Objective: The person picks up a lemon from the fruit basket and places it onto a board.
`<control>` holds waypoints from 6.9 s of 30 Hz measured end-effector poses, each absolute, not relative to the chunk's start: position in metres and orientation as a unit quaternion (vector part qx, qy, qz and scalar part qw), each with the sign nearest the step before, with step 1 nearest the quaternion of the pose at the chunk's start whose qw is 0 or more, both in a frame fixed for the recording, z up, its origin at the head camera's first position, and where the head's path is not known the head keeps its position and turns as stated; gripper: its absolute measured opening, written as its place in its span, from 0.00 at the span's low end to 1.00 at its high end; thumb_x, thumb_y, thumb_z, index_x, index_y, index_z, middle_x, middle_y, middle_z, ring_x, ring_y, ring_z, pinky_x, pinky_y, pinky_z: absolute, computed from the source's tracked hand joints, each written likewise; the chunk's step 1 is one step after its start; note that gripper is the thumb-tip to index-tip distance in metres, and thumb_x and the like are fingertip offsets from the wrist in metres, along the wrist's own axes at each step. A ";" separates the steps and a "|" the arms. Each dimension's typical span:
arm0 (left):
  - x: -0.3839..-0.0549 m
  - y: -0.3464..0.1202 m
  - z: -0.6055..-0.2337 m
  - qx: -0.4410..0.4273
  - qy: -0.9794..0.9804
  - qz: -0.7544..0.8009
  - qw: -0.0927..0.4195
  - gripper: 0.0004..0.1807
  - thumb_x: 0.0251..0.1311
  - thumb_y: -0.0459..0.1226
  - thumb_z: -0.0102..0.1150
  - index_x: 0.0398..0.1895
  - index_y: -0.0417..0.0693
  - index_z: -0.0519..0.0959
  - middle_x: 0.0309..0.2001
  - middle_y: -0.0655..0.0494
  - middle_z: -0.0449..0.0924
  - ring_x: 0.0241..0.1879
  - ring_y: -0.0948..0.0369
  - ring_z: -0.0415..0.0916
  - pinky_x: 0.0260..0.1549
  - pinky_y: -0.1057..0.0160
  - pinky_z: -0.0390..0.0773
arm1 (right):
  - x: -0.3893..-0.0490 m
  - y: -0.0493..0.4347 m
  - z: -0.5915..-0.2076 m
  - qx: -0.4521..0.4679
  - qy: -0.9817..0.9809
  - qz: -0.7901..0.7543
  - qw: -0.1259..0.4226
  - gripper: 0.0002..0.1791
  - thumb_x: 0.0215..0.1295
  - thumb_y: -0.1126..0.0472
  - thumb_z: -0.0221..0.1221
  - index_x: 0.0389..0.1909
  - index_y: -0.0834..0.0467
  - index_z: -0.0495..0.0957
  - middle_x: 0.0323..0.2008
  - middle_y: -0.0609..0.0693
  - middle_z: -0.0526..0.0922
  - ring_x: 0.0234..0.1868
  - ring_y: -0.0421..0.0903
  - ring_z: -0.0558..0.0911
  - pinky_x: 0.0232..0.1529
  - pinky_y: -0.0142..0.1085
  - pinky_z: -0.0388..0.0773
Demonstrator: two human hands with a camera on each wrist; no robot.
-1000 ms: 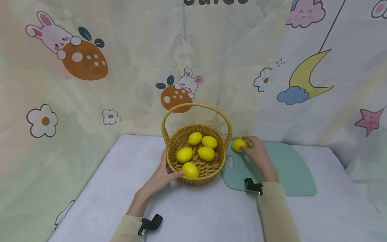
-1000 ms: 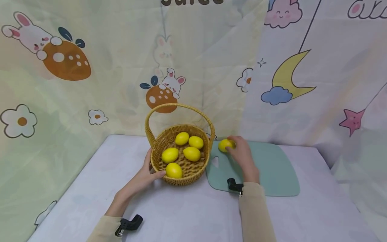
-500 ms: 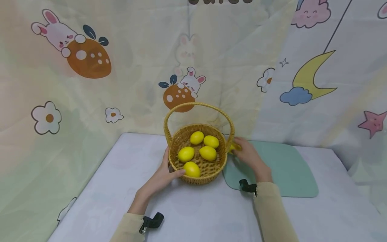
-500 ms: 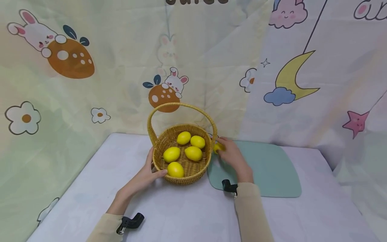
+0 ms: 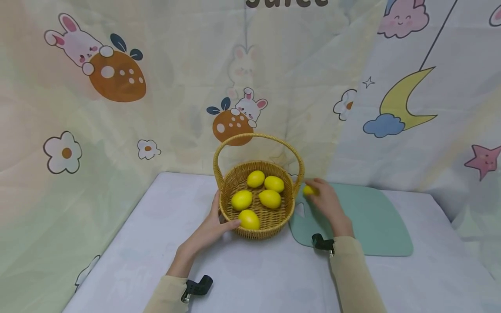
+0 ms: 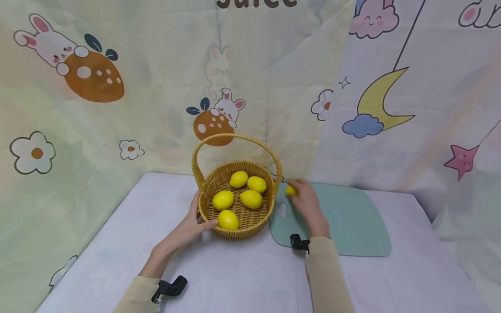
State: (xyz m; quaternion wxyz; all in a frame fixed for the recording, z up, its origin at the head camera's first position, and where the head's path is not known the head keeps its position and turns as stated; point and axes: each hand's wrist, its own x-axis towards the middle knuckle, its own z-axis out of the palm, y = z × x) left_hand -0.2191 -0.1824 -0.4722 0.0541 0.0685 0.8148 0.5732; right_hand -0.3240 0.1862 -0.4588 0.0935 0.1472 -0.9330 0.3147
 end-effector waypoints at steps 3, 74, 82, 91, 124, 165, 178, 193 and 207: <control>-0.219 -0.182 -0.472 0.069 0.815 0.572 0.054 0.63 0.53 0.57 0.70 0.74 0.87 0.26 0.80 0.71 0.32 0.80 0.57 0.37 0.75 0.38 0.46 | -0.323 0.187 -0.457 0.135 -0.935 0.311 0.098 0.27 0.66 0.65 0.61 0.66 0.62 0.73 0.67 0.70 0.68 0.66 0.71 0.68 0.66 0.65 0.63; -0.219 -0.184 -0.472 0.057 0.810 0.580 0.058 0.65 0.52 0.51 0.74 0.77 0.79 0.29 0.81 0.62 0.35 0.80 0.49 0.39 0.74 0.38 0.49 | -0.258 0.078 -0.401 0.240 -0.926 0.289 0.044 0.30 0.64 0.55 0.65 0.68 0.50 0.72 0.68 0.51 0.73 0.68 0.56 0.73 0.65 0.55 0.72; -0.220 -0.182 -0.473 0.044 0.814 0.575 0.061 0.66 0.52 0.51 0.74 0.77 0.77 0.28 0.81 0.60 0.34 0.80 0.50 0.39 0.74 0.37 0.46 | -0.270 0.071 -0.418 0.217 -0.948 0.232 0.016 0.34 0.62 0.55 0.67 0.69 0.49 0.71 0.71 0.56 0.68 0.70 0.58 0.69 0.65 0.58 0.71; -0.217 -0.181 -0.469 0.052 0.812 0.579 0.056 0.64 0.53 0.53 0.73 0.76 0.82 0.29 0.81 0.62 0.34 0.80 0.50 0.38 0.74 0.36 0.46 | -0.271 0.065 -0.422 0.218 -0.963 0.157 0.013 0.31 0.61 0.57 0.66 0.67 0.49 0.74 0.62 0.52 0.76 0.54 0.49 0.78 0.42 0.46 0.80; -0.217 -0.184 -0.468 0.052 0.821 0.564 0.067 0.65 0.52 0.55 0.72 0.76 0.80 0.27 0.81 0.59 0.32 0.80 0.48 0.38 0.73 0.35 0.47 | -0.251 0.103 -0.391 0.242 -0.925 0.292 0.033 0.27 0.56 0.63 0.67 0.59 0.51 0.80 0.59 0.48 0.81 0.61 0.50 0.77 0.63 0.52 0.74; -0.220 -0.185 -0.473 0.076 0.818 0.567 0.061 0.63 0.54 0.55 0.71 0.74 0.85 0.26 0.81 0.59 0.31 0.80 0.46 0.37 0.72 0.34 0.47 | -0.262 0.178 -0.425 0.156 -0.962 0.214 0.061 0.27 0.54 0.76 0.60 0.59 0.65 0.78 0.54 0.64 0.81 0.55 0.62 0.78 0.61 0.59 0.72; -0.221 -0.185 -0.473 0.067 0.822 0.563 0.064 0.64 0.53 0.56 0.71 0.74 0.84 0.26 0.81 0.57 0.33 0.80 0.47 0.38 0.72 0.32 0.46 | -0.267 0.180 -0.433 0.118 -0.965 0.218 0.089 0.24 0.56 0.77 0.58 0.57 0.65 0.79 0.54 0.65 0.78 0.54 0.62 0.76 0.59 0.59 0.73; -0.219 -0.185 -0.473 0.063 0.815 0.571 0.067 0.64 0.54 0.54 0.71 0.75 0.82 0.26 0.81 0.60 0.30 0.80 0.47 0.37 0.72 0.33 0.45 | -0.262 0.181 -0.415 0.127 -0.955 0.237 0.125 0.24 0.58 0.75 0.58 0.58 0.63 0.78 0.61 0.62 0.74 0.63 0.64 0.71 0.63 0.60 0.69; -0.207 -0.182 -0.446 0.060 0.808 0.580 0.085 0.64 0.57 0.50 0.70 0.79 0.70 0.27 0.81 0.55 0.31 0.80 0.46 0.36 0.73 0.34 0.43 | -0.221 0.142 -0.357 0.227 -0.915 0.270 0.196 0.25 0.61 0.66 0.66 0.60 0.55 0.78 0.53 0.52 0.81 0.48 0.53 0.82 0.46 0.48 0.82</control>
